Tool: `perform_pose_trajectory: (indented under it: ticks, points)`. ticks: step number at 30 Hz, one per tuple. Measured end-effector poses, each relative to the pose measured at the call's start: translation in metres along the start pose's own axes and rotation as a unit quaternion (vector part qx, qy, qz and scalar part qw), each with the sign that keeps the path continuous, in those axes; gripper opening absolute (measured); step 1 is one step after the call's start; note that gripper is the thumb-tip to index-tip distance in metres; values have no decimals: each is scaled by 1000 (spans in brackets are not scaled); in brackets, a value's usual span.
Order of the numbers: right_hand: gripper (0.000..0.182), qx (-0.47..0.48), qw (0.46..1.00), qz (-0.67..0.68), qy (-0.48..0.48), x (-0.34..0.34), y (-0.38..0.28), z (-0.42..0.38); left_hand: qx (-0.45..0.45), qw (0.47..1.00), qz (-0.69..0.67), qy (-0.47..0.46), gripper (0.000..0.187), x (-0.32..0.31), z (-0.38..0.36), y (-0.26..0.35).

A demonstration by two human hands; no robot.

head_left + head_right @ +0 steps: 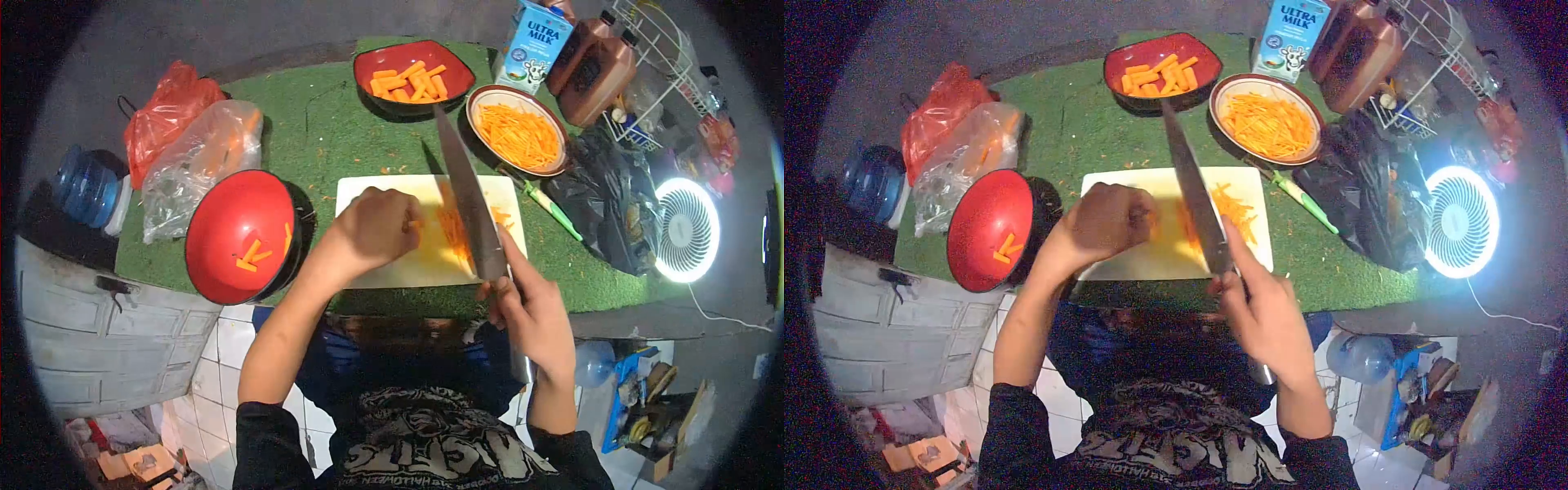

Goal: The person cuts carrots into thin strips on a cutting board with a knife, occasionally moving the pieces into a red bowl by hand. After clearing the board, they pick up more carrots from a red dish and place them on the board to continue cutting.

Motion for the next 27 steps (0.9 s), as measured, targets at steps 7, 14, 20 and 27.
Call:
perform_pose_trajectory:
  ticks: [7, 14, 20, 27]
  points:
    - [69, 91, 991, -91, 47, -17, -13, 3, 70, 984, -86, 140, 26, -2, -26, 9]
    - [72, 56, 991, -118, 4, -29, -36, 17, -74, 965, -72, 240, 27, -31, -44, -9]
    - [74, 46, 980, -195, -13, -37, -45, 25, -73, 962, -35, 259, 27, -34, -44, -10]
    - [76, 96, 967, -236, 21, -41, -50, 25, -62, 962, 4, 268, 27, -38, -45, -8]
Point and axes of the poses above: each hand's wrist, its own z-axis towards the middle knuckle, its own x-axis out of the back of the hand, y = z × x, the point moved 3 cm from there along z, towards the middle knuckle, and after that the axes turned 15 degrees about -z, right-handed, at the moved point
